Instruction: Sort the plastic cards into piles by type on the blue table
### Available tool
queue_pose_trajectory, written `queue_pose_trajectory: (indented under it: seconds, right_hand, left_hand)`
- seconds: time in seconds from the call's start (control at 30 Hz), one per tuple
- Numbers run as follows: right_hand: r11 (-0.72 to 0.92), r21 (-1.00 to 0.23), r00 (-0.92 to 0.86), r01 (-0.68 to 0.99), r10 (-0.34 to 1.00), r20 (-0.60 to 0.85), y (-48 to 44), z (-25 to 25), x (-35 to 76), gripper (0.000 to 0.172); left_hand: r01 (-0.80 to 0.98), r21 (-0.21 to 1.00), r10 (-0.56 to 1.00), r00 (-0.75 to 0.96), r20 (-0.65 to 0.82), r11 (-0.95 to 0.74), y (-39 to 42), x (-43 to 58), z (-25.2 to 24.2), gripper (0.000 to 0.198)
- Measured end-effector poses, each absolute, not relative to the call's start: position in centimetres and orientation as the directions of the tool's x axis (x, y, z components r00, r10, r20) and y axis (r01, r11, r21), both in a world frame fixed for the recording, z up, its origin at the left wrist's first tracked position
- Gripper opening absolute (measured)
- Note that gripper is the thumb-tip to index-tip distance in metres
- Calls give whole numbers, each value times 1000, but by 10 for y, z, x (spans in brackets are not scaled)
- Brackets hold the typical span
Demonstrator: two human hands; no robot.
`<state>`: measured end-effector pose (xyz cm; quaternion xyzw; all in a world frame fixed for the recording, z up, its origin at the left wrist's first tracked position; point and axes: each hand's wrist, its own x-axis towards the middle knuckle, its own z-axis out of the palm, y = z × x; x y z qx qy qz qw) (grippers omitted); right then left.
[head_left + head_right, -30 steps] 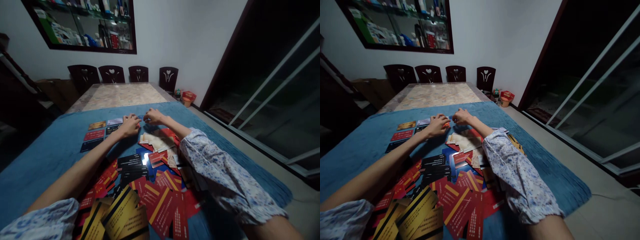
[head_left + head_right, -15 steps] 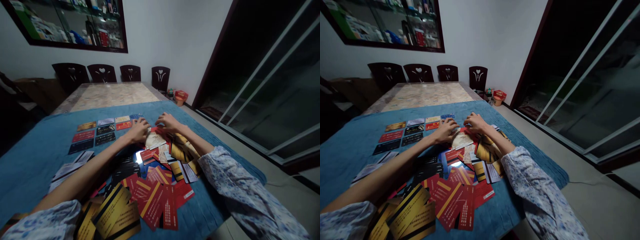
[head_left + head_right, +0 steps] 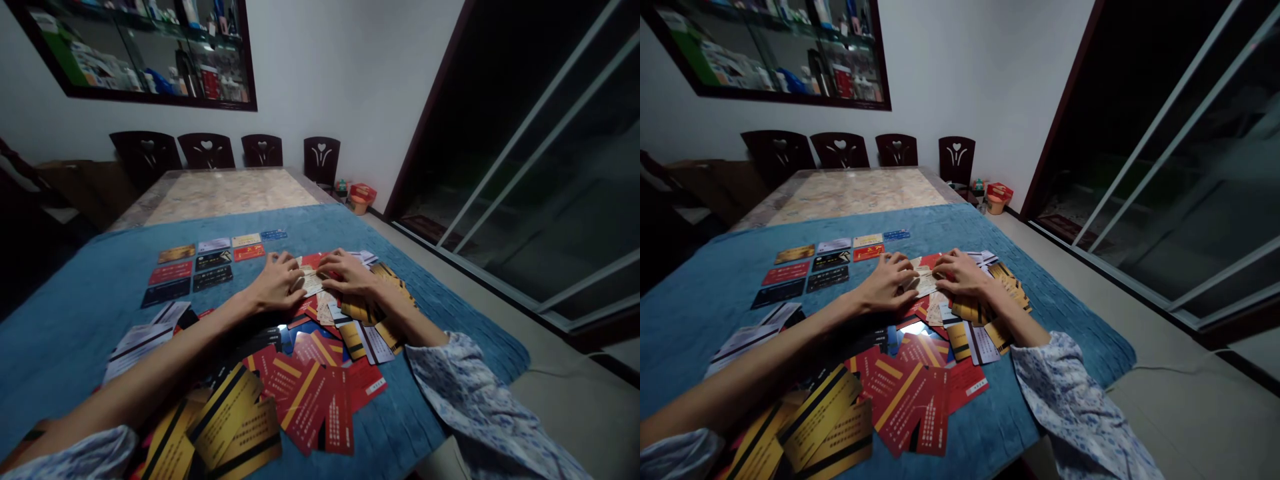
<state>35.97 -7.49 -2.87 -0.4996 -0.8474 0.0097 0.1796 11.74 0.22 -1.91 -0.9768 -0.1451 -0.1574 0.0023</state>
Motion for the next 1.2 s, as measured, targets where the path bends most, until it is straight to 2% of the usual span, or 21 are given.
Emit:
queue_pose_trajectory:
  seconds: [0.23, 0.43, 0.67, 0.97, 1.2]
  right_hand:
    - [535, -195, -473, 822, 832, 289, -79, -31, 360, 40]
    - [578, -167, -501, 799, 793, 347, -78, -36, 360, 31]
    - [623, -173, -519, 763, 750, 411, -77, -42, 364, 28]
    - [514, -174, -378, 840, 784, 492, -71, -50, 362, 31]
    - [445, -263, -248, 856, 800, 546, -65, -56, 360, 29]
  left_hand:
    - [296, 69, 303, 909, 287, -953, -3, 113, -25, 23]
    - [254, 49, 255, 902, 349, -966, -3, 113, -31, 18]
    - [213, 9, 198, 888, 415, -977, -3, 111, -36, 24]
    - [235, -8, 201, 847, 492, -972, 3, 111, -40, 33]
    - [327, 128, 343, 781, 521, -936, 16, 112, -50, 37]
